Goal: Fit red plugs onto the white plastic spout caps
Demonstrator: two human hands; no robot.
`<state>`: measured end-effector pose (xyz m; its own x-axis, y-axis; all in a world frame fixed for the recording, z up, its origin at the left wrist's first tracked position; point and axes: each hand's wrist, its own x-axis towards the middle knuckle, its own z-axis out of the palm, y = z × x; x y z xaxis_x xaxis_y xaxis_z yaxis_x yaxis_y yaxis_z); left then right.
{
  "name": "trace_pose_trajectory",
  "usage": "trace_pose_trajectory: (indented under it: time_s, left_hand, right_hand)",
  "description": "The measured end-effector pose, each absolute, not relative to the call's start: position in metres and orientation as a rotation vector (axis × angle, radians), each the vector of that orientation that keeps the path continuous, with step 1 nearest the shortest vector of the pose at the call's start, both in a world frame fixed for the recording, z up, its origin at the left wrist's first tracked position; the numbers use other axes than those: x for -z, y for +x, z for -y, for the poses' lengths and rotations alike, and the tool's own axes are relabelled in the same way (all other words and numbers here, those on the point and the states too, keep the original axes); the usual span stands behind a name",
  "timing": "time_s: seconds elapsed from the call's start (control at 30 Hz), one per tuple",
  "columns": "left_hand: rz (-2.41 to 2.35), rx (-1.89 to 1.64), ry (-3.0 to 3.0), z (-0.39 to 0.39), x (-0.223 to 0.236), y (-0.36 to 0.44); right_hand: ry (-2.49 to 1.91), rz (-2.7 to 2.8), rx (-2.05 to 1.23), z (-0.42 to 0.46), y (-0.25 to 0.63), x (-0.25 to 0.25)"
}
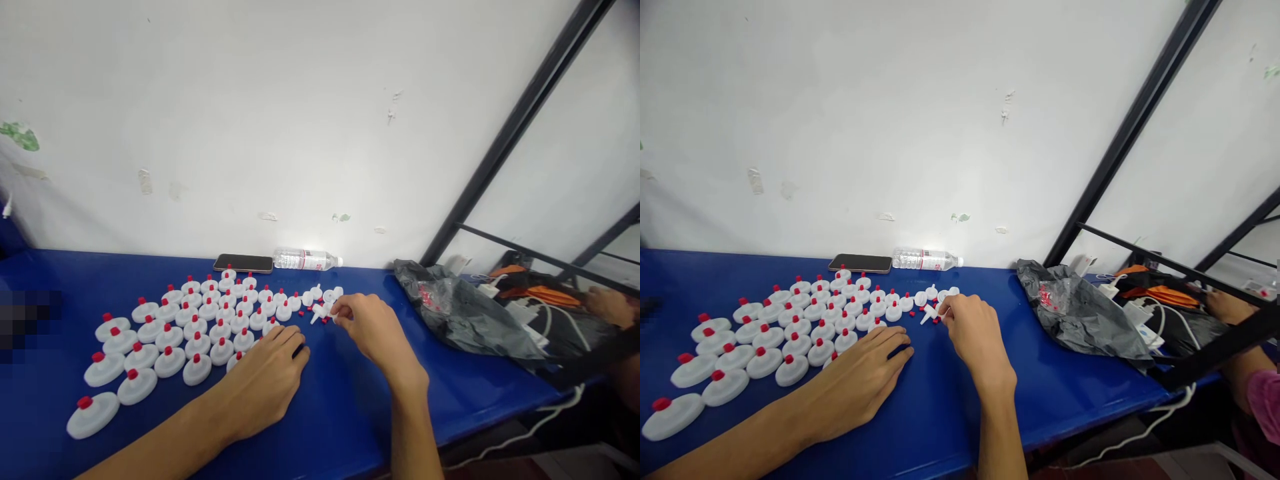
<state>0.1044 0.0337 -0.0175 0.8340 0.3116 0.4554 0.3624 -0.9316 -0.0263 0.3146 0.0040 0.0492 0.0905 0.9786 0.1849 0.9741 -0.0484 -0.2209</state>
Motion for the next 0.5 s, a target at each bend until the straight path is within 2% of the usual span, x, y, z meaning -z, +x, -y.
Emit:
trace_pose_trajectory:
  time_s: [0.5]
  left_hand:
    - [0.553,0.594,-2.932,-0.0353,0.0242,0.104]
  right_hand:
    - [-2.071,2.029,-0.122,-0.0045,0.3183,-0.0424]
